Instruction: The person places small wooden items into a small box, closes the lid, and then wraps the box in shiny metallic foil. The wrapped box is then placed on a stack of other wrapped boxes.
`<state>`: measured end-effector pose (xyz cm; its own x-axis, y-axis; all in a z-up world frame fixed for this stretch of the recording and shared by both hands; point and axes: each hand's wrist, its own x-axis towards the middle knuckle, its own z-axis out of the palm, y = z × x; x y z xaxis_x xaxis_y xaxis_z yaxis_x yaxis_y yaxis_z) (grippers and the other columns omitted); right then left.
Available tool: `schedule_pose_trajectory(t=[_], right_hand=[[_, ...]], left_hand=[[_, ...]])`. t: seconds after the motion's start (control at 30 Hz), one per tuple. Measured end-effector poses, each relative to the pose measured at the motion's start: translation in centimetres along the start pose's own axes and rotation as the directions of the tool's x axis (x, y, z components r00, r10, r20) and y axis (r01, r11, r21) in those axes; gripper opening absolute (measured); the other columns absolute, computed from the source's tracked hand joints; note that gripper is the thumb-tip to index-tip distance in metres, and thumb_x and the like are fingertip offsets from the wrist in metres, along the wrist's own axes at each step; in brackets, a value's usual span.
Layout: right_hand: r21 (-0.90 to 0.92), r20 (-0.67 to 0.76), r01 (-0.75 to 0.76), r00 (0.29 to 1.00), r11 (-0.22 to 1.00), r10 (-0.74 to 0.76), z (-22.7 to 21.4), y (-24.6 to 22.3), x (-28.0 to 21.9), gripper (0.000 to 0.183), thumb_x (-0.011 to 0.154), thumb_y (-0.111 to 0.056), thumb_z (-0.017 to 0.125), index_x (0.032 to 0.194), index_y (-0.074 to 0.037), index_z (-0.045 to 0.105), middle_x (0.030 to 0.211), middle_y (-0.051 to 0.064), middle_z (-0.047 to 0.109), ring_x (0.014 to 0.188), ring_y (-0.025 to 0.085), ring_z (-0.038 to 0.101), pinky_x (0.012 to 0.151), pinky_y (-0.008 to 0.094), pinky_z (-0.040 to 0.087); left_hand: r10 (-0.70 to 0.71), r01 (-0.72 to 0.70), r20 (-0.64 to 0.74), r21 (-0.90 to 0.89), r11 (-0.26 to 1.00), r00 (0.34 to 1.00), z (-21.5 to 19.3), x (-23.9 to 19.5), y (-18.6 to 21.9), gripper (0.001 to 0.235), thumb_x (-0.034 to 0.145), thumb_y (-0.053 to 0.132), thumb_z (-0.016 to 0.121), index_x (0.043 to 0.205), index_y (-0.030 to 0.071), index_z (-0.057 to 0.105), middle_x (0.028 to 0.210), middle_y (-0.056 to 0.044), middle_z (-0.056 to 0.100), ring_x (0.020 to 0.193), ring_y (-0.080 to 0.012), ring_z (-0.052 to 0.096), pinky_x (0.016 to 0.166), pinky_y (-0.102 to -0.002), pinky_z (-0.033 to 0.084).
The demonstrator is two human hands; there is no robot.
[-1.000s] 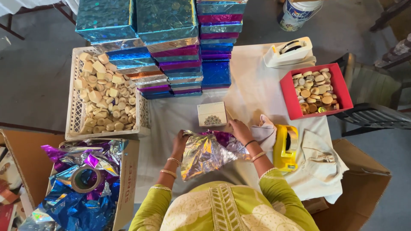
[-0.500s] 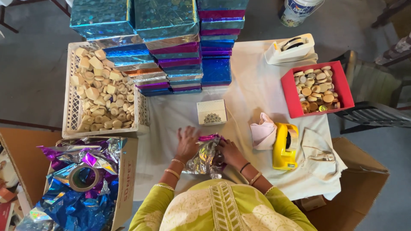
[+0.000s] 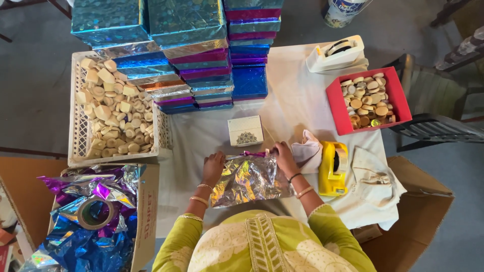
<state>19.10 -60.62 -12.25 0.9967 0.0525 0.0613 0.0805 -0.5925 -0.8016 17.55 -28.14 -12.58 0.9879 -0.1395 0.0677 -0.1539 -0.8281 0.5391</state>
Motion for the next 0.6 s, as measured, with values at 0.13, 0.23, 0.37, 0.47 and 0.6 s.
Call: schedule_pose_trajectory(t=[0.13, 0.23, 0.37, 0.47, 0.6], right_hand=[[0.029, -0.099, -0.041, 0.994, 0.999, 0.044, 3.2, 2.4, 0.7, 0.017, 0.085, 0.009, 0.058, 0.095, -0.004, 0.064, 0.095, 0.018, 0.061, 0.088, 0.038, 0.065, 0.078, 0.045, 0.052], [0.034, -0.142, -0.065, 0.987, 0.997, 0.069, 4.2, 2.6, 0.3, 0.014, 0.085, 0.007, 0.060, 0.093, -0.003, 0.066, 0.094, 0.019, 0.061, 0.086, 0.039, 0.064, 0.077, 0.045, 0.052], [0.046, -0.174, -0.032, 0.984, 0.998, 0.040, 4.6, 2.9, 0.2, 0.012, 0.085, 0.004, 0.061, 0.091, -0.003, 0.069, 0.091, 0.018, 0.061, 0.086, 0.038, 0.063, 0.078, 0.046, 0.051], [0.041, -0.170, -0.061, 0.983, 0.997, 0.067, 4.8, 3.5, 0.2, 0.012, 0.085, 0.003, 0.061, 0.089, -0.003, 0.070, 0.091, 0.018, 0.062, 0.085, 0.038, 0.064, 0.079, 0.045, 0.051], [0.034, -0.146, -0.091, 0.985, 0.995, 0.095, 4.9, 3.8, 0.4, 0.011, 0.085, 0.001, 0.060, 0.088, -0.004, 0.069, 0.091, 0.018, 0.062, 0.086, 0.037, 0.064, 0.079, 0.045, 0.052]], left_hand=[[-0.050, 0.051, -0.023, 0.055, 0.997, 0.999, 0.7, -0.2, -0.2, 0.012, 0.100, 0.023, 0.055, 0.096, 0.013, 0.059, 0.083, -0.010, 0.070, 0.086, -0.0331, 0.066, 0.082, -0.051, 0.047], [-0.084, 0.087, -0.046, 0.081, 0.993, 0.995, 1.3, -0.4, -0.9, 0.011, 0.098, 0.023, 0.057, 0.094, 0.014, 0.060, 0.081, -0.010, 0.071, 0.082, -0.0331, 0.068, 0.080, -0.051, 0.049], [-0.129, 0.139, -0.087, 0.116, 0.984, 0.988, 1.1, -0.7, -0.9, 0.008, 0.097, 0.020, 0.058, 0.092, 0.015, 0.059, 0.078, -0.010, 0.071, 0.077, -0.0337, 0.069, 0.077, -0.051, 0.050], [-0.172, 0.179, -0.073, 0.112, 0.977, 0.982, 0.8, -0.8, -0.4, 0.005, 0.094, 0.019, 0.060, 0.091, 0.015, 0.059, 0.076, -0.009, 0.070, 0.075, -0.0338, 0.069, 0.076, -0.051, 0.049], [-0.270, 0.261, 0.033, 0.161, 0.952, 0.962, 0.1, -1.0, 0.5, 0.001, 0.094, 0.017, 0.060, 0.095, 0.017, 0.059, 0.086, -0.008, 0.071, 0.090, -0.0305, 0.069, 0.083, -0.050, 0.049]])
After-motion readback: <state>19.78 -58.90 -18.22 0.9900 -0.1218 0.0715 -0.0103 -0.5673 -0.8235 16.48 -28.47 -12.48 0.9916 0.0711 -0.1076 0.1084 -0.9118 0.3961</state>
